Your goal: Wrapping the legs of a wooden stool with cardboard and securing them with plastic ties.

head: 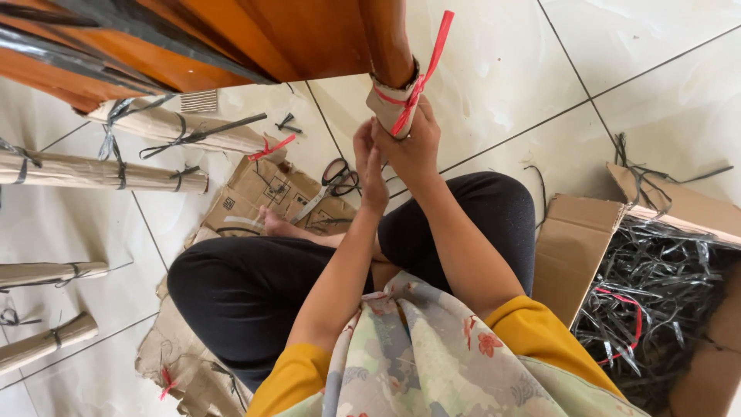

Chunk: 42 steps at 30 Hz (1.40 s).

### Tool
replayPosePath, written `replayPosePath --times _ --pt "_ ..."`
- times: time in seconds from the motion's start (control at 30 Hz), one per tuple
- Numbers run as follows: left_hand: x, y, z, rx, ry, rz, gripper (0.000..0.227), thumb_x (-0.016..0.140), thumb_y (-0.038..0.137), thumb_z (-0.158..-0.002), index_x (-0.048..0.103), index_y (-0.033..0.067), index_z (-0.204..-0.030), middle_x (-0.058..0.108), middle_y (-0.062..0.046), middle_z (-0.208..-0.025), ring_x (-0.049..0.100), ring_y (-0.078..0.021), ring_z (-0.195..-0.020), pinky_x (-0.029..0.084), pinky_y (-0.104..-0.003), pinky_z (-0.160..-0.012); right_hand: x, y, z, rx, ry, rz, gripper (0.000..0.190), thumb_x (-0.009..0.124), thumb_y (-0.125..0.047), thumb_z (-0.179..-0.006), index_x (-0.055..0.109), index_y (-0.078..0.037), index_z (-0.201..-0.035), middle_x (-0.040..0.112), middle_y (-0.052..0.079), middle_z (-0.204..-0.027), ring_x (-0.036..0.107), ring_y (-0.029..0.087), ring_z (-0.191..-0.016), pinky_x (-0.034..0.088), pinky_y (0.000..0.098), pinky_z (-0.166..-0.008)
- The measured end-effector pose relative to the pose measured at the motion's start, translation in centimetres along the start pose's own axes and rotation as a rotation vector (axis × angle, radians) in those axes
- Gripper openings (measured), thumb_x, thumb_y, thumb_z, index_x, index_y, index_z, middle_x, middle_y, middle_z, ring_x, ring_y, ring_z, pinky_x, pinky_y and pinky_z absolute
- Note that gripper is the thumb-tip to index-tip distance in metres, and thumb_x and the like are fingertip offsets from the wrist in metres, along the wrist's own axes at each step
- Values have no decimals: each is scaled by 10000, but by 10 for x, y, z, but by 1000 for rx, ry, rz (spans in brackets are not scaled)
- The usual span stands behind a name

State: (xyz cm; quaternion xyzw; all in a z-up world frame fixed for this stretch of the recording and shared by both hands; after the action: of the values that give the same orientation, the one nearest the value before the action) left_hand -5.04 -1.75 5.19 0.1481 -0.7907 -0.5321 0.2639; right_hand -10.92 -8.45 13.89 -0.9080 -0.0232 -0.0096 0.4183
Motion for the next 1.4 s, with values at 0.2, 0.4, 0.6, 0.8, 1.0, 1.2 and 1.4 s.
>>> replayPosePath --times 0.2,0.4,0.6,0.8,1.0,1.2,1.4 --pt "-32 -71 28 -426 -96 -492 1235 553 -219 -734 -210 156 -1631 -153 -388 -1627 307 -618 -1405 459 -539 -1071 -1 6 4 22 -45 -13 318 868 -57 -793 716 -24 -1070 599 162 -980 689 374 -965 556 433 -898" --pt "-26 -97 5 -221 -96 -152 1050 774 14 -898 75 144 -1671 118 -251 -1703 337 -509 -1465 403 -606 -1156 -2 9 8 57 -61 -23 371 845 4 -805 698 -14 -1146 615 159 -1026 672 382 -1043 524 469 -952" --pt "-59 -120 -22 -140 -238 127 667 624 -124 -859 532 95 -1482 589 -155 -1434 567 -195 -1239 480 -411 -1068 2 12 5 40 -64 19 354 879 -58 -767 717 -20 -1079 635 179 -947 682 413 -929 565 478 -878" --pt "-15 73 -83 -446 -225 618 724 407 -93 -814 471 0 -1529 580 -237 -1498 552 -127 -839 333 -196 -652 -5 0 0 127 -197 12 361 781 11 -828 658 -13 -1166 687 150 -1138 691 291 -1004 593 364 -822" --pt "-4 80 -83 -265 -283 538 405 557 142 -1130 441 42 -1505 583 -101 -1391 594 -184 -1240 483 -276 -1031 -4 -4 -3 161 -213 14 329 787 -31 -871 641 6 -1163 714 155 -1097 726 265 -951 603 338 -783" --pt "-8 79 -83 -256 -295 500 361 501 27 -1119 483 74 -1476 614 -121 -1417 601 -197 -1225 498 -280 -993 -2 2 1 160 -240 0 339 767 -2 -852 613 17 -1154 729 159 -1037 728 258 -884 595 334 -726" --pt "-2 71 -87 -214 -193 377 233 535 180 -1119 606 58 -1304 667 -42 -1064 582 -96 -900 465 -224 -818 -1 1 3 220 -252 -31 346 764 -12 -868 589 17 -1165 732 153 -1023 739 252 -897 602 329 -744"
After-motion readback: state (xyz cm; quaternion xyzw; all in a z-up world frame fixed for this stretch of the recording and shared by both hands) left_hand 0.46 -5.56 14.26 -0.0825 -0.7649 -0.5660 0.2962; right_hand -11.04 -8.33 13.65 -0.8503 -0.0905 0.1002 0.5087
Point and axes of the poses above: each hand's wrist, its own z-axis away from the middle knuckle, its own x-axis out of the palm, y = z × x, the point moved 1 cm from there along -z, towards the middle knuckle
